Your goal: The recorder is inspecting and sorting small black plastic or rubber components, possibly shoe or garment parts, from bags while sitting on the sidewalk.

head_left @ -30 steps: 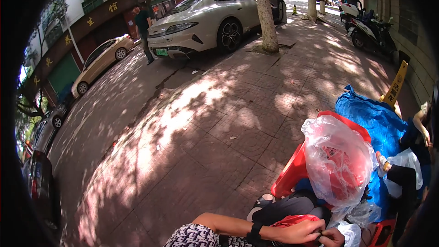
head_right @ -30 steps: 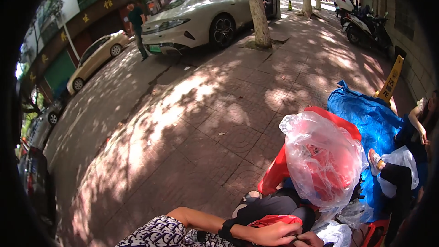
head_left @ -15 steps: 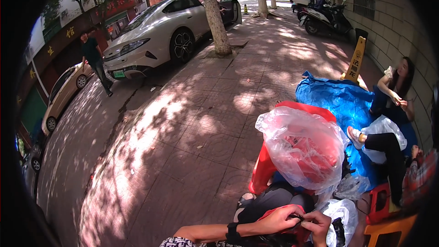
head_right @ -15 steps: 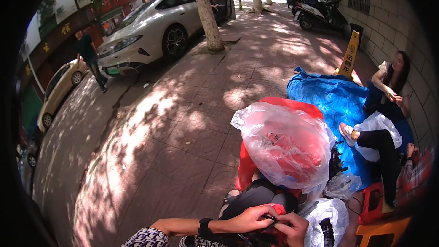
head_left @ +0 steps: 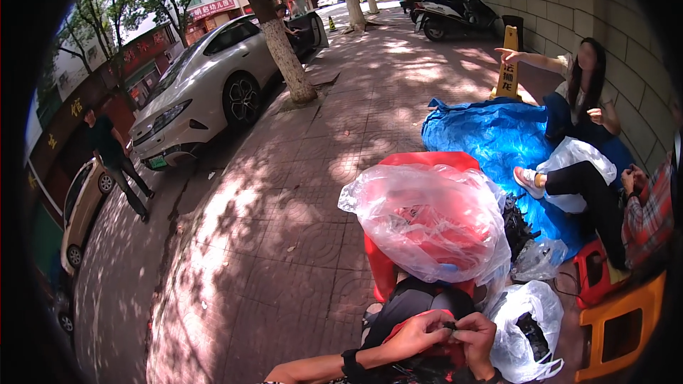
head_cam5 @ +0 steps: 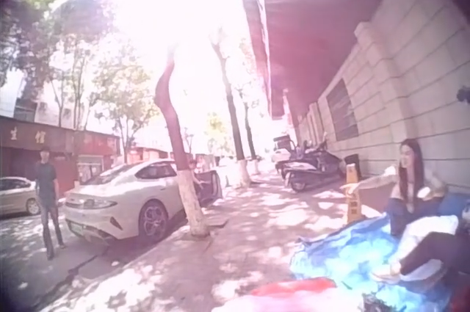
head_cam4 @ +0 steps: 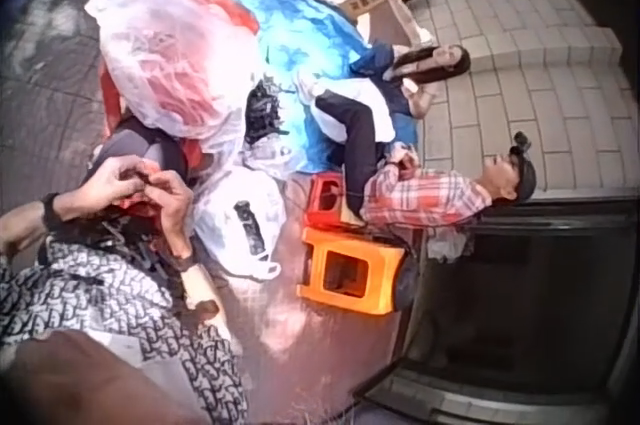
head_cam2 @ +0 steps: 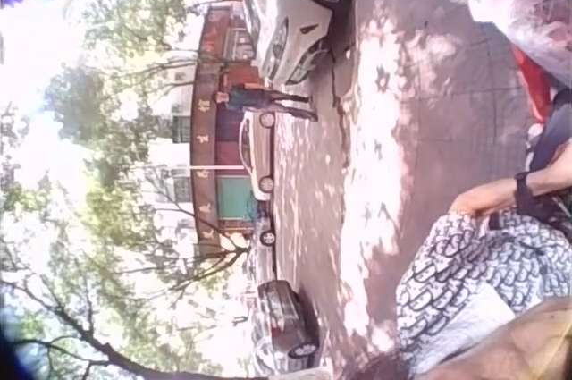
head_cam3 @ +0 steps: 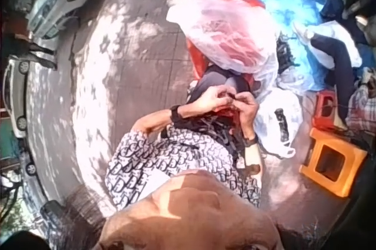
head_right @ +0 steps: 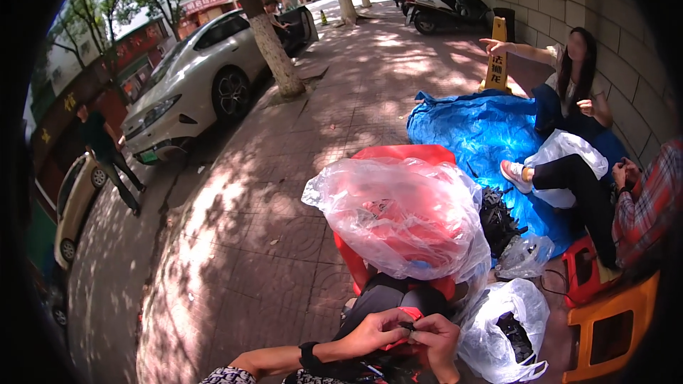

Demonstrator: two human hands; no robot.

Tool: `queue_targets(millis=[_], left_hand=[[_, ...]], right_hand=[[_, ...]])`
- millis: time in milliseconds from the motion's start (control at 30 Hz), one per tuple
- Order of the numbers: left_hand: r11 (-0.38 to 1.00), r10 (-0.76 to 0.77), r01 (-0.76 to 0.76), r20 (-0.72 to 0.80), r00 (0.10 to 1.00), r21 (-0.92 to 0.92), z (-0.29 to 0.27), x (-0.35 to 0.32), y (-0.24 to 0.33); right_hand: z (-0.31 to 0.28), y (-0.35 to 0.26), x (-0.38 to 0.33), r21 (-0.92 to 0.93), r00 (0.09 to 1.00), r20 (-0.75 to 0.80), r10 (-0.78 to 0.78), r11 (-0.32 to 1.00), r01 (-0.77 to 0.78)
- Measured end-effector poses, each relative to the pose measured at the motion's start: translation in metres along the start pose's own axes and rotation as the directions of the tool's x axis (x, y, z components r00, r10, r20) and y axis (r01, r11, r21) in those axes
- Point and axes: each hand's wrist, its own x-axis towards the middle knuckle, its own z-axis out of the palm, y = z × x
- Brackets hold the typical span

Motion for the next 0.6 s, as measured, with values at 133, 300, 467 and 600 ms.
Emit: queue_targets(millis=[133,300,467,600], left_hand=[[0.934,0.046,-0.032,-0.032,0.998,0.356,-0.004,0.001,0.005],[0.817,0.225,-0.206,0.03,0.974,0.538,-0.002,-0.002,0.002],[0.853,0.268,-0.252,0.031,0.963,0.457,-0.002,-0.003,0.005],[0.848,0.292,-0.26,0.002,0.956,0.462,-0.005,-0.006,0.004]], right_hand=[[-0.004,-0.009,0.004,-0.334,0.979,0.109,-0.171,0.921,0.198],[-0.002,-0.013,0.009,-0.425,0.981,0.142,-0.132,0.887,0.18],[0.005,-0.006,0.011,0.068,0.998,-0.065,-0.023,0.997,0.028],[0.013,-0.003,0.013,0.057,0.993,-0.082,-0.086,0.994,0.091]])
